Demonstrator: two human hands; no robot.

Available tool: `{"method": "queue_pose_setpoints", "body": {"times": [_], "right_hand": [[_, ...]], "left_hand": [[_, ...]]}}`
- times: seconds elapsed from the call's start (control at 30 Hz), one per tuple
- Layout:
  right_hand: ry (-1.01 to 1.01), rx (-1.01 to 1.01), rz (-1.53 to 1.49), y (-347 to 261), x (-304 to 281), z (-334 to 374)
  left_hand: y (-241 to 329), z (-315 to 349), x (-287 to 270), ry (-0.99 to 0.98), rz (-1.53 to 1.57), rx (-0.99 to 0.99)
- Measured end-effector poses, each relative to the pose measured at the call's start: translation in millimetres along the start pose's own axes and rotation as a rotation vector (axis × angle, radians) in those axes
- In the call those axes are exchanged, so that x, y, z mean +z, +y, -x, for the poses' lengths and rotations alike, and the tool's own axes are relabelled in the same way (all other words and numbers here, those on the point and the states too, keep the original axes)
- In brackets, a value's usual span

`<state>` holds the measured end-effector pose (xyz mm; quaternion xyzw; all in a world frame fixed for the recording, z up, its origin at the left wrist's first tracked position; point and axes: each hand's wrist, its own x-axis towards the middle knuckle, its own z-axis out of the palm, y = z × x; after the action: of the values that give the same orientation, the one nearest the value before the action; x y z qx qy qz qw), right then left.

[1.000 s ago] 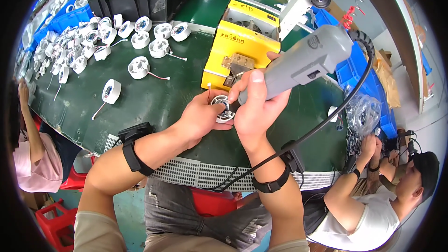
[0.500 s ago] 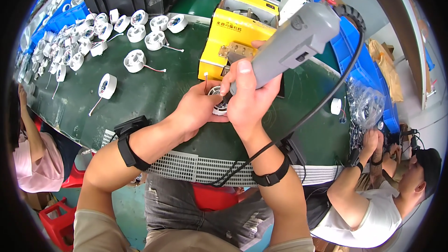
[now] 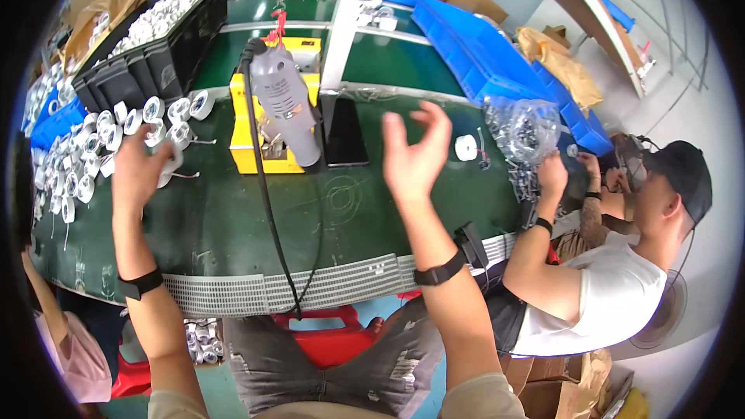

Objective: The person assembles camera components by inserting a circuit board into a plastic housing and threading the wires through. They then use a power screwdriver to fasten the parts together before placing the unit on the workbench and starting the next one.

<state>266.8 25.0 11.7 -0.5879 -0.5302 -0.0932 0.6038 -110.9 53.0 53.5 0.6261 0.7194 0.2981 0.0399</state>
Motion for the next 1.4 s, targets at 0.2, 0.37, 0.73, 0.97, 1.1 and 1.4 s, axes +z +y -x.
{"method": "queue_pose_setpoints", "body": {"times": [0.2,0.37,0.73,0.97,1.1,1.4], "right_hand": [[-0.013,0.328,0.871,155,-88,-37],[-0.171,0.353,0.295,78,-66,-28],[-0.749,-0.21,-0.348,-71,16,42],[-1.023,0.198,-0.952,-59,-2,31],[-1.066,0.521,-0.888,-55,-8,22],[-1.091,0.596,-1.087,-54,-15,17]], "left_hand": [[34,9,-2,0.077,0.394,0.146],[54,34,3,-0.986,0.547,0.291],[83,92,81,-0.644,1.251,0.284],[84,93,62,-0.494,1.025,0.441],[89,93,55,-0.347,0.863,0.691],[87,89,54,-0.732,1.108,0.378]]}}
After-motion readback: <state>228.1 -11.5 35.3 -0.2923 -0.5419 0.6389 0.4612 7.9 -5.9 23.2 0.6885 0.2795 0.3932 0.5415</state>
